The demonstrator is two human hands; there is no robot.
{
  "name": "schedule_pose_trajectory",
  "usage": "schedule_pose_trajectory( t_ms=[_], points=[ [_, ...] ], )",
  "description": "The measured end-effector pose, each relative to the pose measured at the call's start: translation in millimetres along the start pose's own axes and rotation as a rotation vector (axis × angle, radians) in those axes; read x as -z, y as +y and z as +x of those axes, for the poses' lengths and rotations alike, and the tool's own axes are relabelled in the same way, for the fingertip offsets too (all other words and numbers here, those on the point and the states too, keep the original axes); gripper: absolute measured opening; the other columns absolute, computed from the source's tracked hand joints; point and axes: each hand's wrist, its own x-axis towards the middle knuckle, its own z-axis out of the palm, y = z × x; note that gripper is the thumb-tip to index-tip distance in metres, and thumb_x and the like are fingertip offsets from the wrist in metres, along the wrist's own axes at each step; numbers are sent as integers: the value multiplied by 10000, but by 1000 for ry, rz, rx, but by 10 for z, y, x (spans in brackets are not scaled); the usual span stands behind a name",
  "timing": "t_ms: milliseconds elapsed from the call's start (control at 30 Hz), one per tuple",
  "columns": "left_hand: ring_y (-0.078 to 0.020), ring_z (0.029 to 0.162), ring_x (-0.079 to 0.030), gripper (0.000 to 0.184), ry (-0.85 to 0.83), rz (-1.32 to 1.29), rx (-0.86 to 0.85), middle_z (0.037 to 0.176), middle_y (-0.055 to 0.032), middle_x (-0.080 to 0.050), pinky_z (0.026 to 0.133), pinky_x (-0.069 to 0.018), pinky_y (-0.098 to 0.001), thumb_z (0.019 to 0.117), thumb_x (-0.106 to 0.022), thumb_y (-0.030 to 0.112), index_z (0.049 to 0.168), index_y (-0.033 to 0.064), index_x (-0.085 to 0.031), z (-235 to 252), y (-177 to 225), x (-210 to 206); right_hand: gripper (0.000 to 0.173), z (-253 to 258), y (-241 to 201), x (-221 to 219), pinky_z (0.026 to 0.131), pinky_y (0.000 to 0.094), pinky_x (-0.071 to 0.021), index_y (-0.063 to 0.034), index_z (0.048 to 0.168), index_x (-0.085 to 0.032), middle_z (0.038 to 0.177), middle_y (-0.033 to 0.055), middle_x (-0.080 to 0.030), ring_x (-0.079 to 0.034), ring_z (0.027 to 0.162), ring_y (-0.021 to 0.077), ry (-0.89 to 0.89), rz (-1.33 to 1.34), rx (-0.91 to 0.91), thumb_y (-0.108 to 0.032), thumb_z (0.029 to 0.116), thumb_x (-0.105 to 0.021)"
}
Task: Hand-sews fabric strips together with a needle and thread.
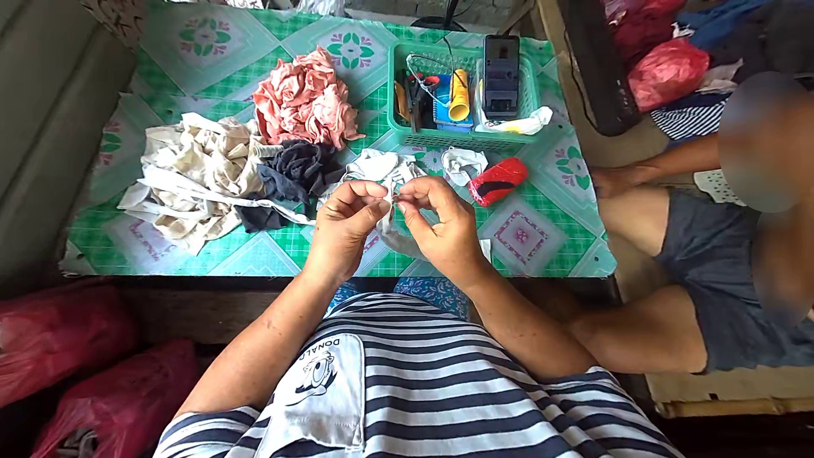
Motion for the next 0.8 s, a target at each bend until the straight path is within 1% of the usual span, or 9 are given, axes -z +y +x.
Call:
schedule_pose_trajectory(
  t_ms=[100, 200, 367, 467, 533, 567, 633, 667, 800],
  points=[
    [-42, 812, -663, 197, -7, 127, -110, 929, 27, -704, 750, -565, -208, 933, -660, -15, 1063, 131, -682, 7, -26, -15, 206, 11, -52, -14, 854, 285, -603, 63, 1137, -679, 1040, 160, -693, -700, 954, 172, 12, -18, 49, 24, 942, -627],
    [-47, 835, -668, 194, -28, 204, -197, 947, 28, -699, 784, -575, -224, 931, -669, -18, 1072, 117, -665, 12, -44, -9, 162, 9, -56, -40, 840, 277, -585, 34, 1087, -728, 992, 153, -691, -686, 944, 188, 48, -96, 113, -15, 950, -656],
    [-49, 830, -668, 205, -15, 253, -211, 935, 29, -697, 780, -577, -226, 923, -665, -39, 1063, 111, -659, 18, -75, 21, 152, -1, -32, -78, 737, 304, -582, -31, 1054, -758, 982, 175, -654, -674, 887, 235, 17, -233, 135, -30, 972, -631],
    [-40, 826, -659, 216, -9, 225, -188, 936, 38, -690, 766, -570, -214, 919, -665, -26, 1069, 129, -653, 29, -117, 46, 163, 18, -32, -76, 913, 387, -537, -60, 1063, -759, 1154, 220, -605, -610, 1091, 304, -7, -149, 134, -60, 986, -616],
    [-30, 817, -661, 226, 24, 161, -134, 923, 57, -695, 761, -570, -208, 919, -652, -19, 1058, 160, -656, 39, -121, 56, 137, 66, -74, -10, 1032, 398, -493, -17, 1034, -709, 1245, 221, -608, -579, 1220, 285, -2, 55, 159, -59, 1011, -580],
    [-36, 814, -666, 224, 45, 116, -93, 915, 53, -698, 759, -573, -215, 924, -644, -17, 1048, 169, -656, 46, -109, 64, 135, 96, -115, 55, 1034, 390, -505, 7, 1047, -673, 1240, 206, -641, -607, 1222, 256, -1, 156, 164, -53, 1027, -553],
    [-58, 806, -675, 202, 60, 17, -26, 918, 24, -703, 750, -581, -230, 945, -630, -6, 1025, 177, -666, 58, -73, 95, 123, 156, -202, 228, 887, 329, -602, -6, 1096, -590, 1069, 109, -703, -701, 1014, 156, 3, 290, 165, -62, 1069, -484],
    [-71, 808, -680, 200, 57, -33, -2, 933, 6, -708, 749, -587, -237, 952, -615, -2, 1009, 177, -683, 60, -55, 115, 124, 172, -232, 317, 808, 304, -618, -32, 1123, -568, 994, 61, -692, -703, 910, 123, 10, 316, 160, -82, 1085, -461],
    [-98, 805, -694, 227, 72, -161, 66, 935, -15, -723, 758, -601, -267, 963, -587, 14, 964, 191, -730, 65, -7, 190, 147, 145, -235, 615, 716, 221, -573, -113, 1188, -566, 927, -50, -635, -636, 798, 29, 105, 173, 162, -142, 1095, -456]
  ],
)
